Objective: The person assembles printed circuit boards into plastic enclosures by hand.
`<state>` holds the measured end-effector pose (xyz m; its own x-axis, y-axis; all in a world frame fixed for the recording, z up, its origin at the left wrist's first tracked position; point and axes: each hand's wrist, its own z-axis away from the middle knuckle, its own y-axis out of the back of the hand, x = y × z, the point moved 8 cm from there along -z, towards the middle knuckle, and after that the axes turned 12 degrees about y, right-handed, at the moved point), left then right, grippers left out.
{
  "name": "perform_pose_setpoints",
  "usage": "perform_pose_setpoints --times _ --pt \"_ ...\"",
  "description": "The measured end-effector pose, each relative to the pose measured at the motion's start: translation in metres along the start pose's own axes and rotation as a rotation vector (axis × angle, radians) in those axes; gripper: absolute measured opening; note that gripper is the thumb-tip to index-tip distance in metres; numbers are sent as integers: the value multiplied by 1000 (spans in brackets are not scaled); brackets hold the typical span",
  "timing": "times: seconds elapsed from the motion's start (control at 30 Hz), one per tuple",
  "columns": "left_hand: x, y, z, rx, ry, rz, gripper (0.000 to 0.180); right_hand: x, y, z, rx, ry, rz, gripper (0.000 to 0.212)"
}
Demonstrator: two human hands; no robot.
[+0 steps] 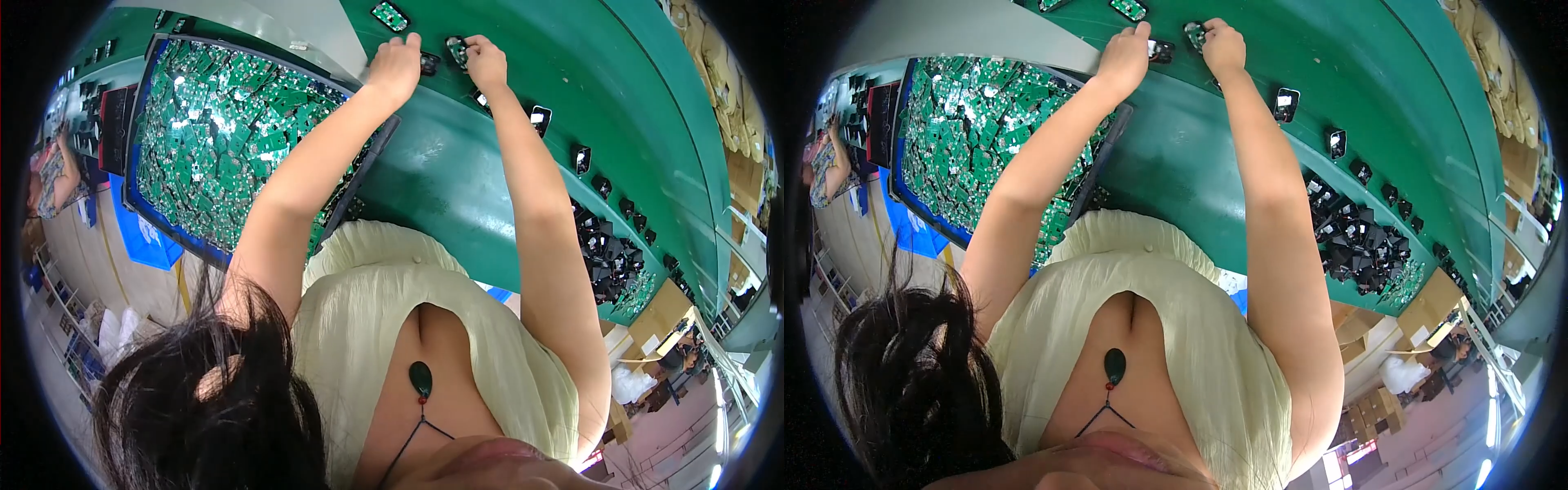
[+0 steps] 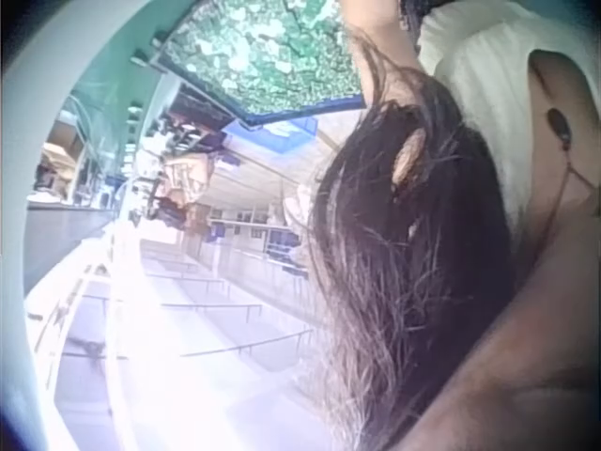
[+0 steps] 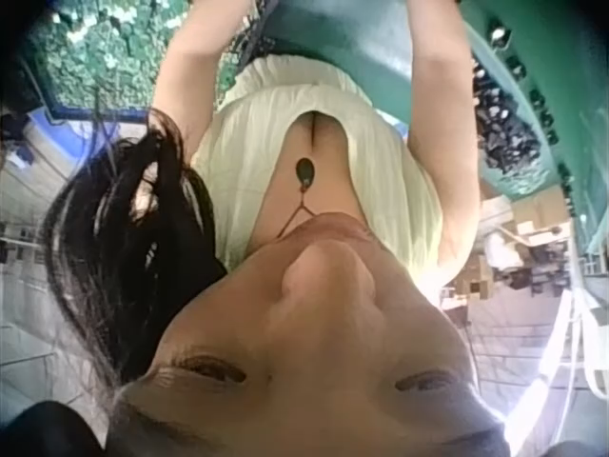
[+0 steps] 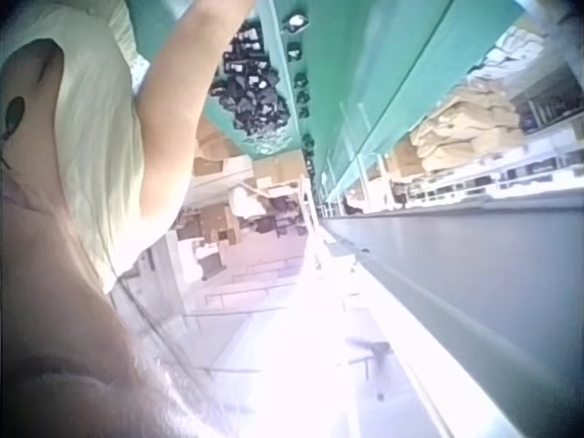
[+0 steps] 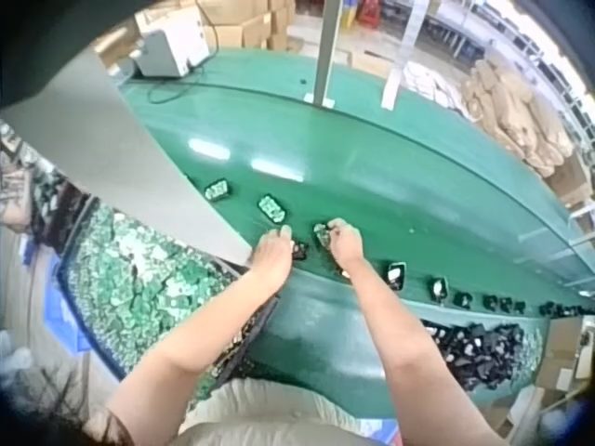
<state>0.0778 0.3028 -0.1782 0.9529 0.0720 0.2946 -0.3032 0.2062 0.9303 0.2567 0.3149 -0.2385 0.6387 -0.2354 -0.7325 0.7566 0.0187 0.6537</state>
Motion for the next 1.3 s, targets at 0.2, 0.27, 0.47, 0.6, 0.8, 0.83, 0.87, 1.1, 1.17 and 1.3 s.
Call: perform_pose_setpoints --times 0.2,0.27,0.47,0.6,0.8,0.83,0.87,1.1,1.17,1.3 --pt "-12 70 112 -219 -118 829 22 -78 -26 27 -229 797 652 24" --pt "-36 61 143 -409 -21 836 24 -75 -26 27 -223 842 637 24" --pt "-148 51 216 -387 528 1305 32 -178 15 123 290 1057 94 24" --pt "-236 46 228 7 694 1318 31 -223 -79 183 -185 1061 -119 33" --pt "-245 54 228 62 753 1341 44 -197 -146 169 -420 435 432 58" --pt "-242 45 226 32 761 1399 43 -202 -150 181 -398 500 479 57" --pt "-239 40 223 33 783 1436 40 -206 -155 193 -371 566 525 56" --pt "-222 35 208 319 602 1207 32 -206 -159 216 -324 471 338 52" --pt "-217 10 205 222 630 1423 34 -204 -156 214 -322 443 262 52" --pt "-180 39 201 86 669 1771 30 -188 -147 198 -270 360 -160 49"
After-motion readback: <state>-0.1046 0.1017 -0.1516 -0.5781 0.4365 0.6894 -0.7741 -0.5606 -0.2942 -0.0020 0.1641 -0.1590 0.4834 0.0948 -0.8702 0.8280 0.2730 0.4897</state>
